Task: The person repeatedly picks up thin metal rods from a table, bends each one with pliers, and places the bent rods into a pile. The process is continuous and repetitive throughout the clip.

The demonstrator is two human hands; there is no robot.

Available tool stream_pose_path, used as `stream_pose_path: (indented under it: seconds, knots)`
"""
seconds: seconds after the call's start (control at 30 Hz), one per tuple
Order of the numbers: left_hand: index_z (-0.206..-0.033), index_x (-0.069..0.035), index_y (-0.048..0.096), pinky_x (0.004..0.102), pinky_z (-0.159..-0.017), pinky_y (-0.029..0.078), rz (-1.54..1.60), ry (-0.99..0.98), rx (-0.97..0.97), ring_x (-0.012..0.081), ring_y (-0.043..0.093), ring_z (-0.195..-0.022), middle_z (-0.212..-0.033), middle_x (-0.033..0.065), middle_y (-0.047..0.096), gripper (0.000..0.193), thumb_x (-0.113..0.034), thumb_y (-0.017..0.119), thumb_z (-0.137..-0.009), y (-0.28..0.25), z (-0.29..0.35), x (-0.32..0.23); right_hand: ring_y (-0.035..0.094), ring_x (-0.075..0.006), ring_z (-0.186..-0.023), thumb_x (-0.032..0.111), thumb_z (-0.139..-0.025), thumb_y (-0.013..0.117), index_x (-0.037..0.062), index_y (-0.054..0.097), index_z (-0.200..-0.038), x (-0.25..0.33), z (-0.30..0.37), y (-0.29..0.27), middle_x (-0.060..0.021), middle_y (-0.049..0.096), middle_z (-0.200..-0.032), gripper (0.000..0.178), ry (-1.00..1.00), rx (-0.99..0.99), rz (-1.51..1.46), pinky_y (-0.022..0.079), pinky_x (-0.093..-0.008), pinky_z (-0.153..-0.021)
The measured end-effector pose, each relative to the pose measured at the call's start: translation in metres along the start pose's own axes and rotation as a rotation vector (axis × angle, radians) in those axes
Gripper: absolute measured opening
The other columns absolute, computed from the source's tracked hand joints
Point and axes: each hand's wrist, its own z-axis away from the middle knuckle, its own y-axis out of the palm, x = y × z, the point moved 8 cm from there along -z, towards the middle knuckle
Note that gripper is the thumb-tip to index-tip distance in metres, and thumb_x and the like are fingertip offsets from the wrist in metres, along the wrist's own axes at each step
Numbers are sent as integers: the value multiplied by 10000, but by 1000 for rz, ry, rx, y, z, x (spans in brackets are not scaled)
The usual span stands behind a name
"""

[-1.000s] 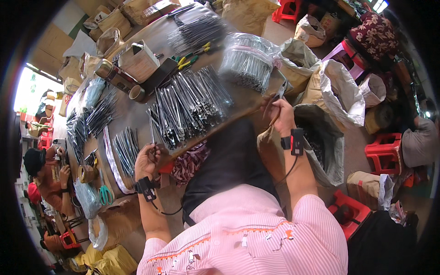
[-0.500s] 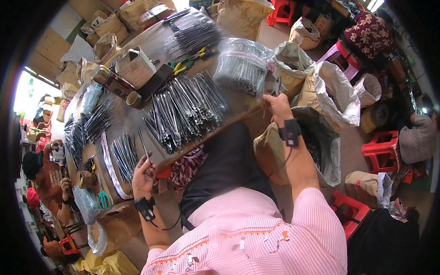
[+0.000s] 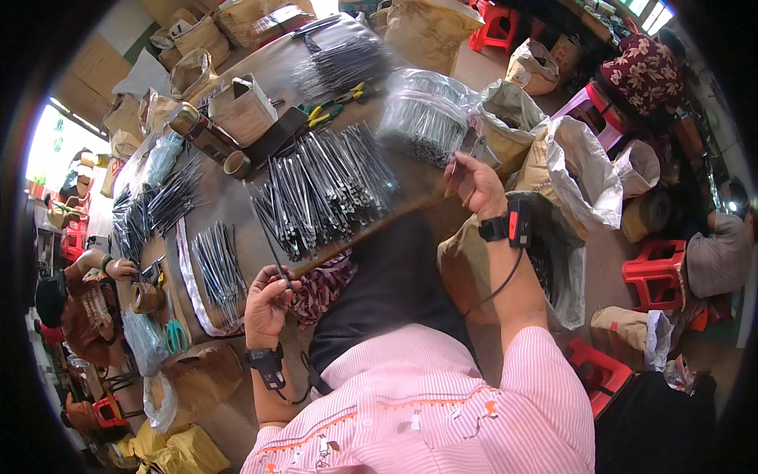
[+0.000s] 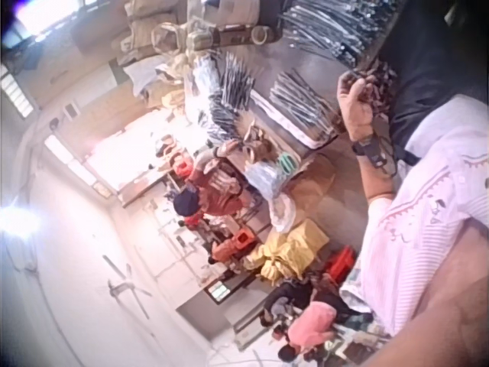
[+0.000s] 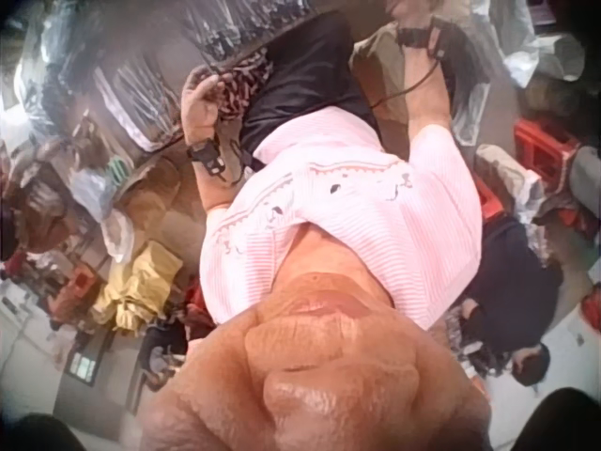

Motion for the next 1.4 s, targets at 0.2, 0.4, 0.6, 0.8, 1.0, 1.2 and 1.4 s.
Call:
stream_pose_path:
  seconds: [0.2,0.4,0.6,0.8,1.0,1.2,1.4]
  knots:
    - [-1047,16,618,239,-665,576,-44,-91,51,233,693,-815,-931,110,671,227,63,595,-826,11,-5,25,608,-182,-632,68,-852,662,25,602,-927,0,28,-17,-55,619,-748,105,-179,-258,585,531,-359,-571]
    - [-1058,23,628,239,-677,570,-97,-114,75,211,693,-779,-933,103,680,229,34,612,-830,29,-1,35,619,-192,-635,102,-855,672,32,606,-900,-12,52,11,-71,633,-758,107,-7,-142,244,541,-349,-608]
    - [-1078,26,613,276,-734,561,-144,-154,154,221,684,-812,-941,101,660,236,-10,625,-845,61,-1,44,650,-223,-686,84,-853,665,30,585,-953,-32,79,68,-114,650,-806,138,8,14,206,560,-364,-656]
    - [-1076,45,569,298,-788,554,-197,-143,203,239,673,-846,-961,119,618,252,-20,623,-839,87,-4,51,655,-228,-717,63,-866,621,28,558,-1009,-80,88,105,-131,655,-849,160,75,114,254,559,-354,-661]
    - [-1007,30,546,306,-779,562,-187,-171,182,241,673,-849,-930,110,603,189,11,610,-831,85,-4,53,661,-229,-724,66,-863,618,33,539,-1017,-91,93,113,-128,660,-850,177,134,56,307,561,-340,-673]
    - [-1018,19,513,310,-787,563,-157,-109,190,224,673,-841,-916,100,602,183,37,587,-852,90,-8,54,678,-201,-740,36,-878,622,39,529,-1007,-97,120,144,-136,670,-859,159,-73,157,523,562,-309,-674]
    - [-988,13,527,285,-743,565,-127,-3,223,201,673,-816,-902,97,619,169,41,617,-847,95,-7,43,674,-166,-729,27,-879,636,30,547,-991,-97,126,154,-103,679,-838,143,-168,181,562,550,-269,-660]
